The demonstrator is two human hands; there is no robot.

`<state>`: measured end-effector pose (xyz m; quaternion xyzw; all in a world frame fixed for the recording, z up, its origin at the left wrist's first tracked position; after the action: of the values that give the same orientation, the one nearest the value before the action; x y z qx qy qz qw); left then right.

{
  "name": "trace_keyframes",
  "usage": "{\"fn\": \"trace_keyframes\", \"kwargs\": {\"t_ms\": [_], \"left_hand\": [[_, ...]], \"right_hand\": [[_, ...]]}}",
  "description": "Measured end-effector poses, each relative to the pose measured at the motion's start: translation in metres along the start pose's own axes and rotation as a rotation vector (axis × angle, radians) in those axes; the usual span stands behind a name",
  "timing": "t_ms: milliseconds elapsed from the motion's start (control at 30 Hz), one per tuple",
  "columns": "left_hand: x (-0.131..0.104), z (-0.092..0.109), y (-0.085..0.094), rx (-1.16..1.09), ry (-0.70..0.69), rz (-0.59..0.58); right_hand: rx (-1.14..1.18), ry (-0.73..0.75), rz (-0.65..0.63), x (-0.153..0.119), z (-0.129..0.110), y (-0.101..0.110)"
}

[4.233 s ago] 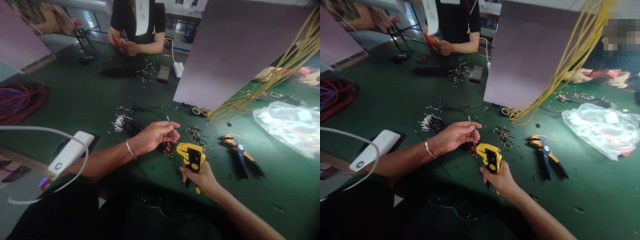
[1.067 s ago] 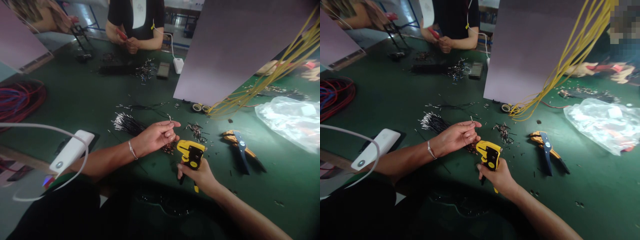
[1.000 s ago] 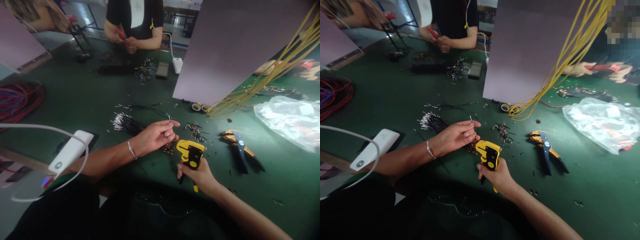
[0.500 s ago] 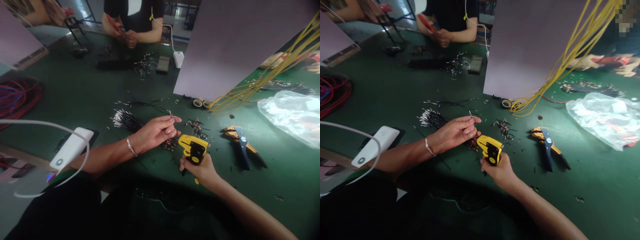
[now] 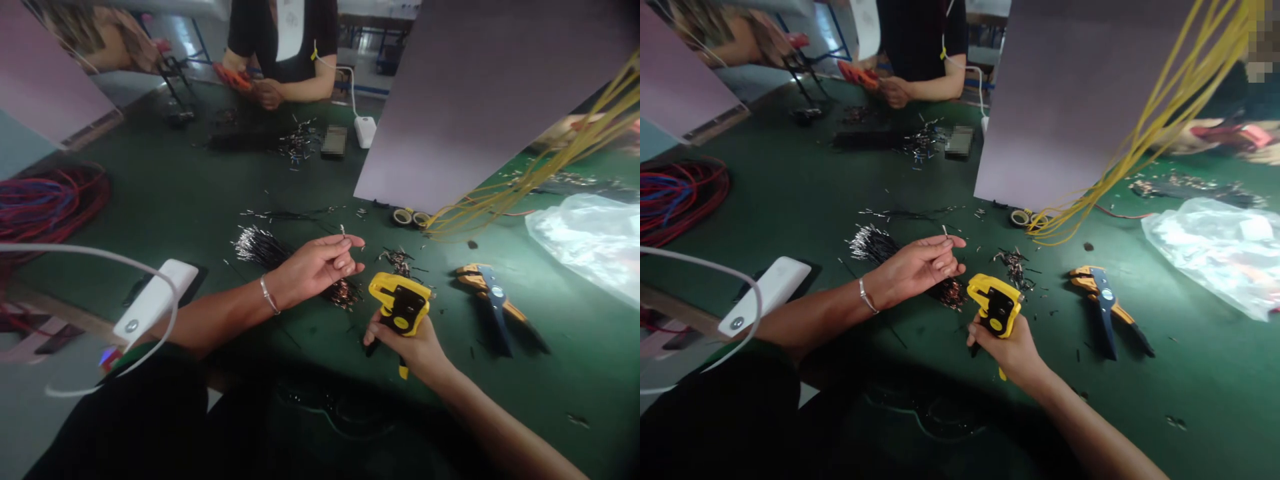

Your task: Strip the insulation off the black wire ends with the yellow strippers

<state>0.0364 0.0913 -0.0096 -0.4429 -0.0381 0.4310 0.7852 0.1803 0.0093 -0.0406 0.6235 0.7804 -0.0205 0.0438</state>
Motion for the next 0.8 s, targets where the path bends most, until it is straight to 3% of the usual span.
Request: {"fn": "trace_keyframes", "kwargs": {"t_ms": [333,667,800], "left_hand": [[0.000,0.006,0.002,0.002,-0.035,0.020],[0.002,0.005,0.006,0.062,-0.055,0.039],[0.007,0.003,0.014,0.081,-0.045,0.033]], "right_hand": [[0.163,0.006,-0.050,0.004,0.003,0.009],[0.063,0.102,0.114,0.007,-0.009,0.039],[0.025,0.124,0.150,0.009,-0.011,0.042]]}}
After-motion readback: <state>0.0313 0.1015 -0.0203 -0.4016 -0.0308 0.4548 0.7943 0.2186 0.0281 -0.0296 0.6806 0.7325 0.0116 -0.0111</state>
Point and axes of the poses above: each hand's wrist, its own x-axis towards the middle knuckle, its own y-axis out of the back of the hand, z = x × y, the point moved 6 cm from there along x, towards the middle knuckle, and after that the axes turned 11 degrees about y, right-handed, at the moved point
